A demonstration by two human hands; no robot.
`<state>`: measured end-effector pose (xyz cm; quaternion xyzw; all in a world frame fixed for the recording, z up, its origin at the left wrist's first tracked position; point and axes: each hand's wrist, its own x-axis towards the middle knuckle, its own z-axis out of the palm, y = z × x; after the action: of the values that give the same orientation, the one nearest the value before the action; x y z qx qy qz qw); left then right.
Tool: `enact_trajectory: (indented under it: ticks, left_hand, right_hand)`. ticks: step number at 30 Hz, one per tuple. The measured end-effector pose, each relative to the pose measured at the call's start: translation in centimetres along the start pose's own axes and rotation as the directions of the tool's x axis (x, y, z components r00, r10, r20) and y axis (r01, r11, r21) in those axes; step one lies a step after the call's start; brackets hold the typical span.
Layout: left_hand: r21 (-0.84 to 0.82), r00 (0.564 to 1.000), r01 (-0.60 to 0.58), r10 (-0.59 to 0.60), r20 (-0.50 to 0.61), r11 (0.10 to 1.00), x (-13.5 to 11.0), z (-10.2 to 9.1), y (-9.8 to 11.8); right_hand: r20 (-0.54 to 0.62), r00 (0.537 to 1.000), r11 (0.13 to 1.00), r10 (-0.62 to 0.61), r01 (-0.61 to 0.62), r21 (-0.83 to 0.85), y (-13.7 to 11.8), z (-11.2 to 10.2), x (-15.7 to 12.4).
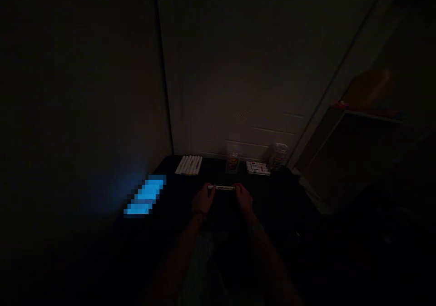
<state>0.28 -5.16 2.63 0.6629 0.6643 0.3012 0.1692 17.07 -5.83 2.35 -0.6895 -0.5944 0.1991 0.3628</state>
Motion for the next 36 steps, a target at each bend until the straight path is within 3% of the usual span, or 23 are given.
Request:
enact_trajectory:
  ticks: [20,36]
  left_hand:
    - [-0.019,0.999,0.046,-0.046,0.026,0.999,-0.2,-0.26,0.48]
    - [-0.004,1.0,0.011,-0.011,0.007,1.0,-0.14,-0.07,0.18]
  right_hand:
    - [-0.003,0.999,0.998,0.036,-0.036,-0.042,0.15,0.04,0.03]
    - [-0.01,0.999,0.999,0.033,-0.034,-0.03,0.07,-0.02,-0.04]
